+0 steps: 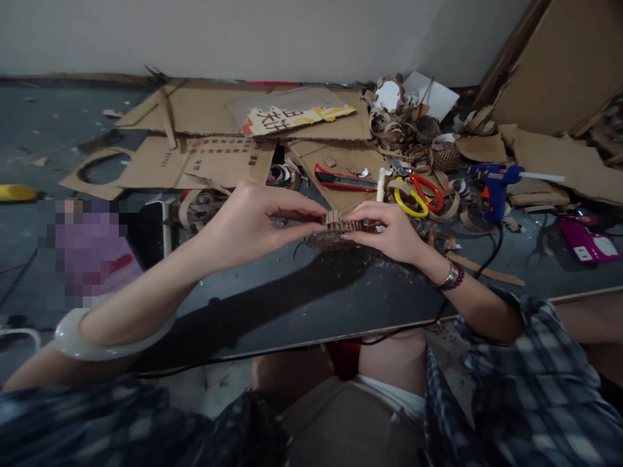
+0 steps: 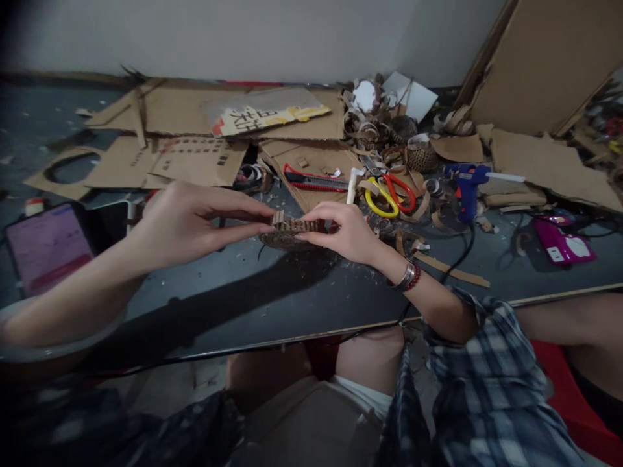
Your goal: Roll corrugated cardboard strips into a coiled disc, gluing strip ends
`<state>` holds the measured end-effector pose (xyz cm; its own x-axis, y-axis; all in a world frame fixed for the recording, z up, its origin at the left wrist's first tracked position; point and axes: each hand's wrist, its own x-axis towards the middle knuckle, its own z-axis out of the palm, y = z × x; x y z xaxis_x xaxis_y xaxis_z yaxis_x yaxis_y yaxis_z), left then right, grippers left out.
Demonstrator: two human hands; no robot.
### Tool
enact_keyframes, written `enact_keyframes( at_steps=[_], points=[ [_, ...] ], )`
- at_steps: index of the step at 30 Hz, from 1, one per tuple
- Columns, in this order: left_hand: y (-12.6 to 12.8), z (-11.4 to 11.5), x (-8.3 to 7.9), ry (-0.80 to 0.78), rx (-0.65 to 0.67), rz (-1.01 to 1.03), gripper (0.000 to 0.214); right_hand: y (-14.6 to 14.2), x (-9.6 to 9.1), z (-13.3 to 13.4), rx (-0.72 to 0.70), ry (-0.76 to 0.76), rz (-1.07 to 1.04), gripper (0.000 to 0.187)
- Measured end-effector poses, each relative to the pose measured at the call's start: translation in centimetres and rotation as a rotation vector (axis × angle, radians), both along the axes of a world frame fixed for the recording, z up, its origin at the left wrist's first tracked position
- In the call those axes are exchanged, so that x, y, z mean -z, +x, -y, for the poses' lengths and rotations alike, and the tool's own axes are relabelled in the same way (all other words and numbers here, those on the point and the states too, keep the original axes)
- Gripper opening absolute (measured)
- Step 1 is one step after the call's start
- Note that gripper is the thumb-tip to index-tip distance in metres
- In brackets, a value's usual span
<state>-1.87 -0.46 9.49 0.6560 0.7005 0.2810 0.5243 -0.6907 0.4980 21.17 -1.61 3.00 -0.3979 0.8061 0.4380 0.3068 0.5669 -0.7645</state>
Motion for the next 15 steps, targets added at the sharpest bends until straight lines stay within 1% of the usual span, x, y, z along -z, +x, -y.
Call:
enact_keyframes(
  at_steps=[3,8,12,15],
  points=[
    [0.12,0.1,-0.02,-0.014,0.029,-0.01,0.019,-0.07,0.03,0.02,0.005,0.009,0.008,0.016],
    [0.28,0.3,-0.05,-0.013,0.028,-0.014,0.02,-0.11,0.08,0.09,0.018,0.025,0.013,0.017],
    [0.36,0.55,-0.05,-0.02,0.002,-0.031,0.022,-0.08,0.13,0.08,0.022,0.029,0.024,0.018],
    [0.36,0.62,0.31,-0.035,-0.031,-0.021,0.023,-0.04,0.12,0.07,0.012,0.043,0.025,0.017]
  ],
)
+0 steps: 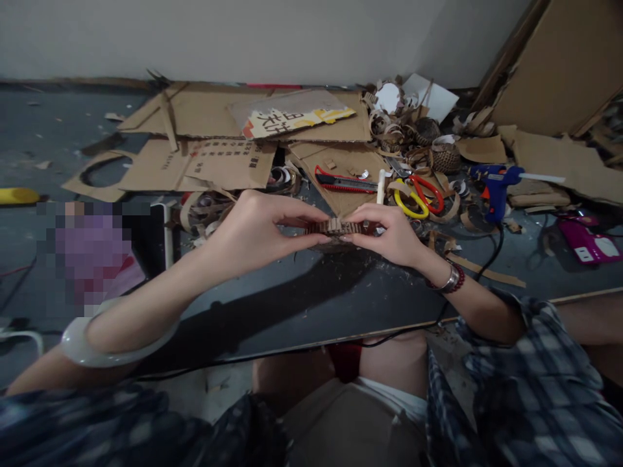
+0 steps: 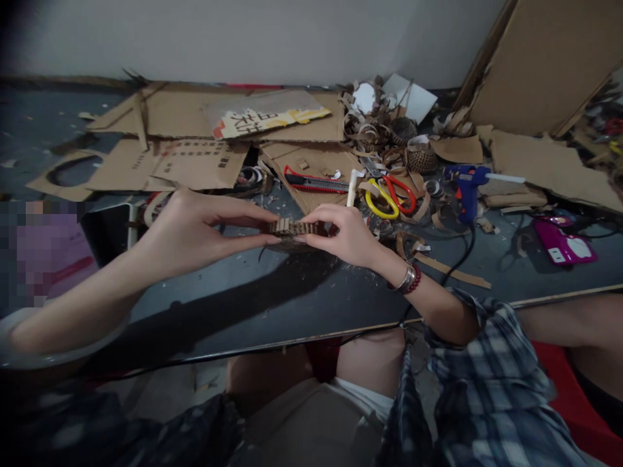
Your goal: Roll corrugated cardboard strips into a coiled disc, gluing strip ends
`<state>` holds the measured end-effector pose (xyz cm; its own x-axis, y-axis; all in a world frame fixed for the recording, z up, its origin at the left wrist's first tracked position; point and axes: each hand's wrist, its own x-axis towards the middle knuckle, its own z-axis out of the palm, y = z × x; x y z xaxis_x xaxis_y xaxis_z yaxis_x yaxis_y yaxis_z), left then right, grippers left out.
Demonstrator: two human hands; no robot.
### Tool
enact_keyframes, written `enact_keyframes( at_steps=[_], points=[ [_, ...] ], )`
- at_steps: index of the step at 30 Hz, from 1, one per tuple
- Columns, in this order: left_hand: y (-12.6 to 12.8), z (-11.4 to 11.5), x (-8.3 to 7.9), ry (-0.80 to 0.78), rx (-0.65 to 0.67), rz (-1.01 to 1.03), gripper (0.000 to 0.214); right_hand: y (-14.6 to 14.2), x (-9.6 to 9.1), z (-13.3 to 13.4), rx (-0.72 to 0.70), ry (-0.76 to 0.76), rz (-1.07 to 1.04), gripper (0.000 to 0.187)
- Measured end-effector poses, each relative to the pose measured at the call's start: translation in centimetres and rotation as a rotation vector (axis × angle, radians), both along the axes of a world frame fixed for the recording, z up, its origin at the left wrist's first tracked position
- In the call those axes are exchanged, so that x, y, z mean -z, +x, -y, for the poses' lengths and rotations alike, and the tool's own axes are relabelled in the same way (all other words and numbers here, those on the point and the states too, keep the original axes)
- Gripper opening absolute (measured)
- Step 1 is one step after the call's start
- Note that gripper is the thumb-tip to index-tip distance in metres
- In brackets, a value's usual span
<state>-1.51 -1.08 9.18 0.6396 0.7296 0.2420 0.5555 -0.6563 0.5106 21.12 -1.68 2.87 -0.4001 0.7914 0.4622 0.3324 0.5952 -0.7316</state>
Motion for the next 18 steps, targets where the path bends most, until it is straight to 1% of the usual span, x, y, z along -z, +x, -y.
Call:
enact_keyframes(
  at_steps=[2,6,8,15,18],
  points=[
    [-0.1,0.0,0.3,0.004,-0.045,0.032,0.022,0.0,-0.1,0.0,-0.003,0.012,0.016,0.017],
    [-0.2,-0.2,0.7,0.0,-0.054,0.02,0.017,-0.1,-0.8,0.2,-0.002,0.074,0.03,0.035],
    [-0.2,-0.2,0.7,0.005,-0.054,0.014,0.017,-0.2,-1.1,0.2,0.012,0.108,0.022,0.038],
    [0.1,-0.2,0.6,-0.045,-0.05,0.027,0.018,-0.7,-1.3,-0.1,0.033,0.185,-0.033,0.012],
    [0.1,-0.2,0.6,-0.039,-0.048,0.024,0.017,-0.8,-1.4,-0.3,0.042,0.207,-0.041,0.004]
  ],
)
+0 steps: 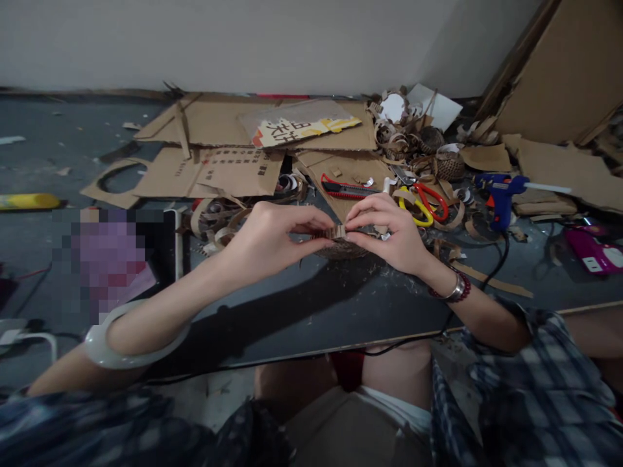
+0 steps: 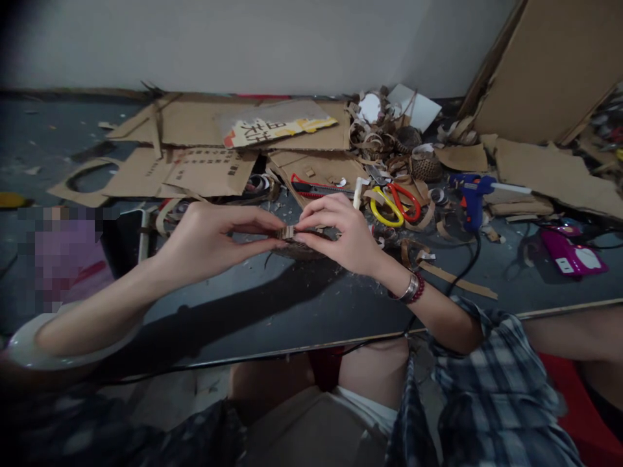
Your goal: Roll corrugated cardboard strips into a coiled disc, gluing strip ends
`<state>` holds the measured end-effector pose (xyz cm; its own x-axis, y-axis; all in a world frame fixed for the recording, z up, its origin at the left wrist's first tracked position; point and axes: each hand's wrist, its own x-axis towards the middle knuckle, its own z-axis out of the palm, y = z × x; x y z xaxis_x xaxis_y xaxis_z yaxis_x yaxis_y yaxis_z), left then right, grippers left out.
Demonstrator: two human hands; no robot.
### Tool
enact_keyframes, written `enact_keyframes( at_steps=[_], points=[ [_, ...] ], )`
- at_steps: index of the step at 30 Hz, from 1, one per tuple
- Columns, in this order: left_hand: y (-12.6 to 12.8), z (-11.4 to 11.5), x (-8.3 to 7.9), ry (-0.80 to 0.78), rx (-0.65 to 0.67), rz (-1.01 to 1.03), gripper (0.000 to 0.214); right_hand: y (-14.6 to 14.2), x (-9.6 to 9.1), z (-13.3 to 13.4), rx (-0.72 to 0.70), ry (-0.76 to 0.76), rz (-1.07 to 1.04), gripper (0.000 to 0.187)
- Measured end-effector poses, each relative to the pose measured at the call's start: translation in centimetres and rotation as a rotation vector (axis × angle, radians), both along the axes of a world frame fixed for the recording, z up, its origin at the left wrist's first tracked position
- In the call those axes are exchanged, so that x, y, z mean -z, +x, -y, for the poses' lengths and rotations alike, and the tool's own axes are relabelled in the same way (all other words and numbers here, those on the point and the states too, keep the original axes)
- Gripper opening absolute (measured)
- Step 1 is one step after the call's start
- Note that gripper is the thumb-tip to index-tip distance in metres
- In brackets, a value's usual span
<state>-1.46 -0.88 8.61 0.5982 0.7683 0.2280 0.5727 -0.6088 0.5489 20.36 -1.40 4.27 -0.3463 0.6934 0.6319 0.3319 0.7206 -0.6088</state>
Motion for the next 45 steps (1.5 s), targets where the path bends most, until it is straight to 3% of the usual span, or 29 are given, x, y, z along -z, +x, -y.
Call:
enact_keyframes(
  at_steps=[9,13,17,20,24,26,28,31,36,45],
  points=[
    [0.1,0.1,-0.3,-0.026,-0.034,-0.024,0.019,1.4,-1.0,-0.5,0.065,-0.065,-0.027,0.008],
    [0.0,0.0,-0.2,-0.018,-0.029,-0.009,0.02,3.5,-1.3,-1.5,0.238,-0.117,-0.198,0.013],
    [-0.1,-0.1,-0.1,-0.003,-0.021,-0.008,0.02,5.2,-1.2,-2.6,0.405,-0.031,-0.302,0.023],
    [0.0,0.0,-0.1,-0.009,-0.026,0.006,0.02,5.0,-1.3,-2.3,0.341,-0.035,-0.195,0.025],
    [0.2,0.1,-0.3,-0.026,-0.019,0.008,0.019,2.8,-1.4,-0.8,0.139,-0.081,0.026,0.017],
    [0.2,0.2,-0.3,-0.012,-0.005,0.003,0.018,1.6,-1.2,-0.1,0.075,-0.055,0.101,0.027],
    [0.2,0.2,-0.4,0.004,0.015,-0.01,0.017,0.7,-0.9,0.3,0.054,-0.018,0.116,0.022],
    [0.2,0.1,-0.4,0.038,0.044,-0.036,0.016,0.0,-0.4,0.4,0.052,0.002,0.094,0.003],
    [0.0,0.0,-0.4,0.043,0.041,-0.065,0.019,0.9,-0.6,-0.1,0.056,-0.035,0.016,0.009],
    [0.0,0.0,-0.3,0.05,0.004,-0.064,0.023,4.2,-1.0,-2.0,0.249,-0.156,-0.296,0.023]
  ],
)
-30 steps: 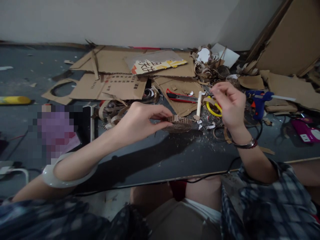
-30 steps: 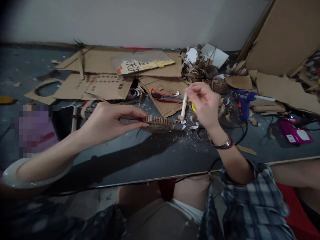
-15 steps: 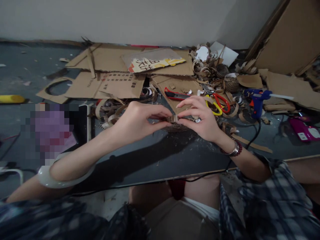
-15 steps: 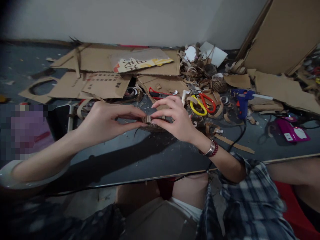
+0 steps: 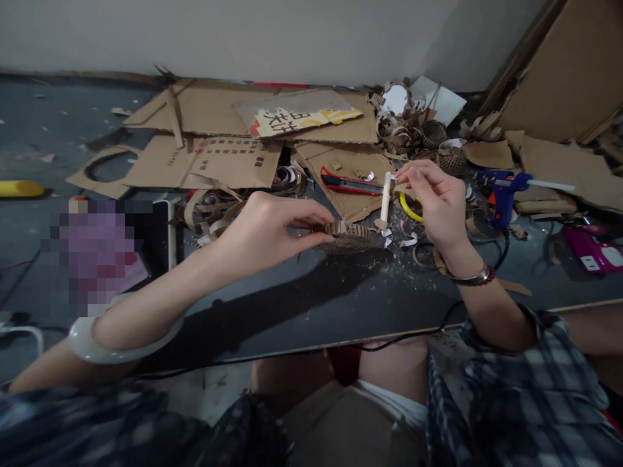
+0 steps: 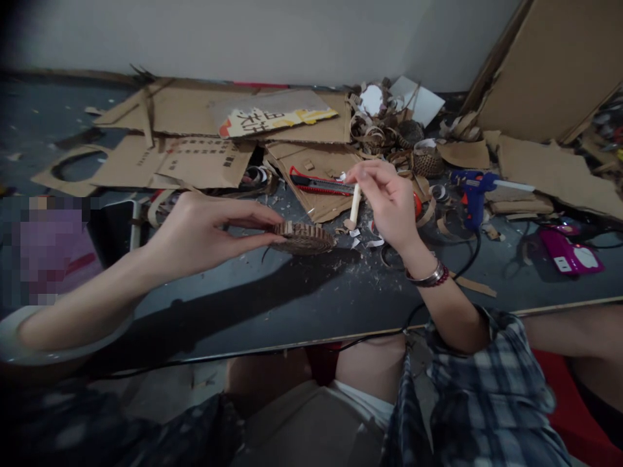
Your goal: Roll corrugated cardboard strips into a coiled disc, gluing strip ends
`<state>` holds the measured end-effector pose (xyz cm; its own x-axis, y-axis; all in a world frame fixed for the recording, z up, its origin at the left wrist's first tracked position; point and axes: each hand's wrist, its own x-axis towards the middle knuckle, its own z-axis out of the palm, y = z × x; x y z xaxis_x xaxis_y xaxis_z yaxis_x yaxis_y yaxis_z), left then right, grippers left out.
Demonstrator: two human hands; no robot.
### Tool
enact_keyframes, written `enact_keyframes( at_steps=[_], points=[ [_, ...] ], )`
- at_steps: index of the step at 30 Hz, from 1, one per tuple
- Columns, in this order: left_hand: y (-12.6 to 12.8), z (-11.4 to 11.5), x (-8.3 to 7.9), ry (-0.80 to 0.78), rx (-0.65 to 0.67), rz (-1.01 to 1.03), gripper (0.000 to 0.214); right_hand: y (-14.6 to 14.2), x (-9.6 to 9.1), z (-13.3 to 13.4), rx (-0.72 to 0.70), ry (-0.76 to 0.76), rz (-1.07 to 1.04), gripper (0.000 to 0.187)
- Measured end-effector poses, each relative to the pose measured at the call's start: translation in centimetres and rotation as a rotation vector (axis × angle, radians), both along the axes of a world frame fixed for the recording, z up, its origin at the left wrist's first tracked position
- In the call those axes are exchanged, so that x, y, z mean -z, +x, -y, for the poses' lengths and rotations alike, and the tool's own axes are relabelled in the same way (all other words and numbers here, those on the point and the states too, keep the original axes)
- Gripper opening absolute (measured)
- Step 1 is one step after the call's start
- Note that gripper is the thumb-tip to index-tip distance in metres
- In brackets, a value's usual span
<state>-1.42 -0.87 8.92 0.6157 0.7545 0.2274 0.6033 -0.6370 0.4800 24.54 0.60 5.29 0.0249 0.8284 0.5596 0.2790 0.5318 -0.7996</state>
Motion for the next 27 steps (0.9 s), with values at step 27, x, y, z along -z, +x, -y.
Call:
enact_keyframes(
  at_steps=[27],
  points=[
    [0.1,0.7,0.1,0.132,0.08,-0.028,0.018,-3.6,0.2,3.0,-0.207,0.135,0.309,0.009]
  ],
)
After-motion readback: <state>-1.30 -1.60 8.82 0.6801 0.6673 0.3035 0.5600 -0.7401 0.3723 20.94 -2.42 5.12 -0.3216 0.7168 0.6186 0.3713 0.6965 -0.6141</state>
